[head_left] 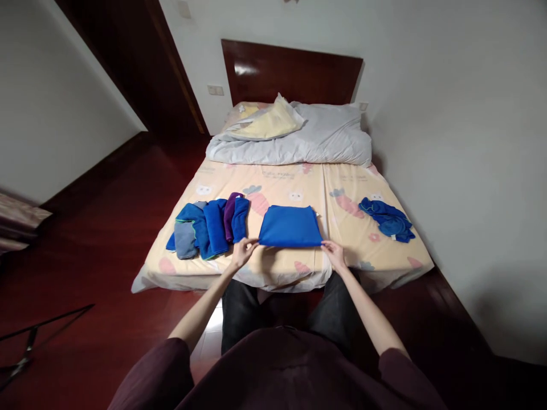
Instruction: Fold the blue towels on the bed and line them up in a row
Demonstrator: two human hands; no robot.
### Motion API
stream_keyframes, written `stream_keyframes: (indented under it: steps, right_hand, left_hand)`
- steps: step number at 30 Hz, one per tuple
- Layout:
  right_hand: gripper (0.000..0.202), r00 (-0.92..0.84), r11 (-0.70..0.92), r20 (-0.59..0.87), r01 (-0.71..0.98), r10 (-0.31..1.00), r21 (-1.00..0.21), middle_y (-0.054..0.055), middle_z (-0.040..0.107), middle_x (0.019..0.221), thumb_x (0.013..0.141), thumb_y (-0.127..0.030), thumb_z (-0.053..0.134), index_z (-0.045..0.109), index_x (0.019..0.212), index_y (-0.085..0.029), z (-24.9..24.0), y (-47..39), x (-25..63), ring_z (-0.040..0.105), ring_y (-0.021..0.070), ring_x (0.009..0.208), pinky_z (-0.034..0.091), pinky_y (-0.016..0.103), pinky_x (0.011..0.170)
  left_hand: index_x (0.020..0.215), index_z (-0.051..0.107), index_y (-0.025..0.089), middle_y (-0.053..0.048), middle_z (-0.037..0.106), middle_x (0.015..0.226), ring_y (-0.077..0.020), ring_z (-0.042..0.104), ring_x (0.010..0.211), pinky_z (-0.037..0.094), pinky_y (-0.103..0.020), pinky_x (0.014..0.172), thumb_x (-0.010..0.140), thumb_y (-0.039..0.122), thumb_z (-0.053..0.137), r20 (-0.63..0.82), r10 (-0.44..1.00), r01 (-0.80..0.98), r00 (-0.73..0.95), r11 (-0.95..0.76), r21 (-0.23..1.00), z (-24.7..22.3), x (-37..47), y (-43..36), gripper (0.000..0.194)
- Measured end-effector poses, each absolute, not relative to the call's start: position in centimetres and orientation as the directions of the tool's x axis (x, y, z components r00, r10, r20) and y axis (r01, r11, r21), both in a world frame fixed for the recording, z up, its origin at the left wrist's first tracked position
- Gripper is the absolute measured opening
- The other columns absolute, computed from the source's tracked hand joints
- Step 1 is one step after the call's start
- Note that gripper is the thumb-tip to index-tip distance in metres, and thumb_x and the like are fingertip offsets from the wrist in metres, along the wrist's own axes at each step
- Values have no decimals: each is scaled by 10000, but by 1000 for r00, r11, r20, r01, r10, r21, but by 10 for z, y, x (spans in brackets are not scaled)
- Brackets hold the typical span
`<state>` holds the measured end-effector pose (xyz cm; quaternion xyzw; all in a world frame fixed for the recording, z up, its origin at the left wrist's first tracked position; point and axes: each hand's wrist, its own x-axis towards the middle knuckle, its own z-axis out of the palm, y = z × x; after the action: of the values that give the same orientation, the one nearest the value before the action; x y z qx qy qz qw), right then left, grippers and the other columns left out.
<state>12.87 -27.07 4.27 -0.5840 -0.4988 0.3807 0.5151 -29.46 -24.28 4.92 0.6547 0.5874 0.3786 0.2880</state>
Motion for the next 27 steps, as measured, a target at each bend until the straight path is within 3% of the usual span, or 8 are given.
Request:
stream_keyframes:
  steps: [3,7,13,20,24,27]
  right_hand:
    - [515,209,-167,-133,156,969,-973,114,787,806,569,-630,860,786,808,-180,-7,-309,116,731,262,763,587,406,787]
    - [529,289,-249,-213,91,933,-964,124,794,824,520,-643,874,762,767,-188,-36,-328,106,742,277,797,577,380,749]
    - [645,440,-275,-245,5,864,-961,95,756,760,456,-721,873,663,769,-199,-37,-322,103,619,186,596,454,285,525]
    - [628,387,-244,-211,39,898,-969,75,731,749,532,-768,830,628,777,-226,-39,-357,113,529,159,548,416,289,509]
    - [594,293,-307,-277,62,915,-950,91,758,815,504,-696,854,679,803,-214,-29,-357,108,514,148,534,405,289,505]
    - [558,318,-369,-332,65,888,-927,77,765,827,483,-636,862,682,799,-212,-23,-349,102,497,129,518,397,273,491]
  left_hand:
    - [1093,799,163,-140,820,982,-319,772,947,593,-436,911,794,593,769,-81,994,489,75,34,872,-6,-291,-278,525]
    - [1152,735,170,-116,826,967,-319,791,964,615,-424,885,692,580,831,-274,961,355,40,243,903,-38,-289,-290,624]
    - [1086,736,157,-103,812,856,-311,794,908,613,-387,822,671,507,820,-292,956,363,-33,284,888,-50,-290,-277,549]
    - [1048,752,160,-102,817,876,-315,788,937,617,-403,866,667,527,805,-282,959,364,-21,270,891,-50,-297,-287,531]
    - [949,765,171,-108,813,862,-329,785,949,616,-417,874,612,611,868,-320,947,380,33,284,880,-40,-294,-288,564]
    - [826,755,181,-117,806,849,-338,784,943,606,-418,876,562,632,899,-328,943,402,46,283,871,-34,-294,-287,542]
